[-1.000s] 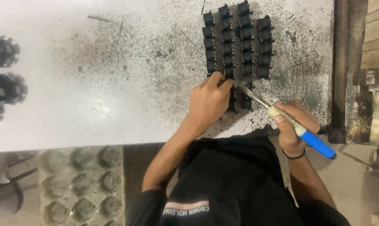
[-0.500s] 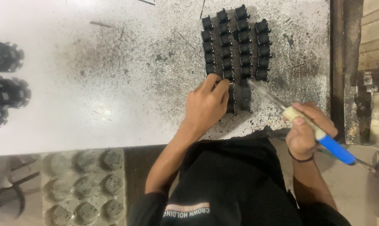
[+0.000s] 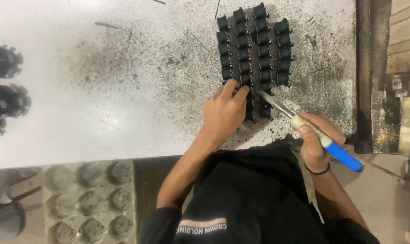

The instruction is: The person solders small black electronic components arranged in rows on a workbench, holding each component steady with one hand while applying a soldering iron with the other. Around the middle of the episode they return one iron to a rack of irons and pick up another, then continue soldering the remaining components.

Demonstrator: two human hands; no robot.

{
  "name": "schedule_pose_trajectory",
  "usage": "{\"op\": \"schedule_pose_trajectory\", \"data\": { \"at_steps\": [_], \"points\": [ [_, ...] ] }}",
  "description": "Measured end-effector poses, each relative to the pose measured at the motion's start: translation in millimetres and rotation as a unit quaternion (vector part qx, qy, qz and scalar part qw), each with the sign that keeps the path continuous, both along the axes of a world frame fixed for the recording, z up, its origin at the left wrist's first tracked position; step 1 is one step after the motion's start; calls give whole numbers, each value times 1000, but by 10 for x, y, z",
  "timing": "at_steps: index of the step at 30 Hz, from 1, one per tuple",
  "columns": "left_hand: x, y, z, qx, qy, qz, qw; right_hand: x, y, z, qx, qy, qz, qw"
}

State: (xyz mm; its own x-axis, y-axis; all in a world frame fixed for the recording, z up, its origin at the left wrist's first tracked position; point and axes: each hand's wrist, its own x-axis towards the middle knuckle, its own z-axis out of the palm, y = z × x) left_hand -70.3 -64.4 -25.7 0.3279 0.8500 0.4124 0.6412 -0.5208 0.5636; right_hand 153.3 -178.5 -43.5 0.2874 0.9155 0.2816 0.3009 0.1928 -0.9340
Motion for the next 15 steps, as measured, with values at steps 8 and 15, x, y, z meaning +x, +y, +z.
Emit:
{"op": "schedule_pose_trajectory", "data": {
  "at_steps": [8, 15],
  "points": [
    [11, 10, -116, -15, 4, -5, 1000, -28, 87, 29, 23, -26, 8, 999],
    [59, 36, -133, -10, 30, -8, 999, -40, 119, 244, 45, -108, 81, 990]
  ]
}}
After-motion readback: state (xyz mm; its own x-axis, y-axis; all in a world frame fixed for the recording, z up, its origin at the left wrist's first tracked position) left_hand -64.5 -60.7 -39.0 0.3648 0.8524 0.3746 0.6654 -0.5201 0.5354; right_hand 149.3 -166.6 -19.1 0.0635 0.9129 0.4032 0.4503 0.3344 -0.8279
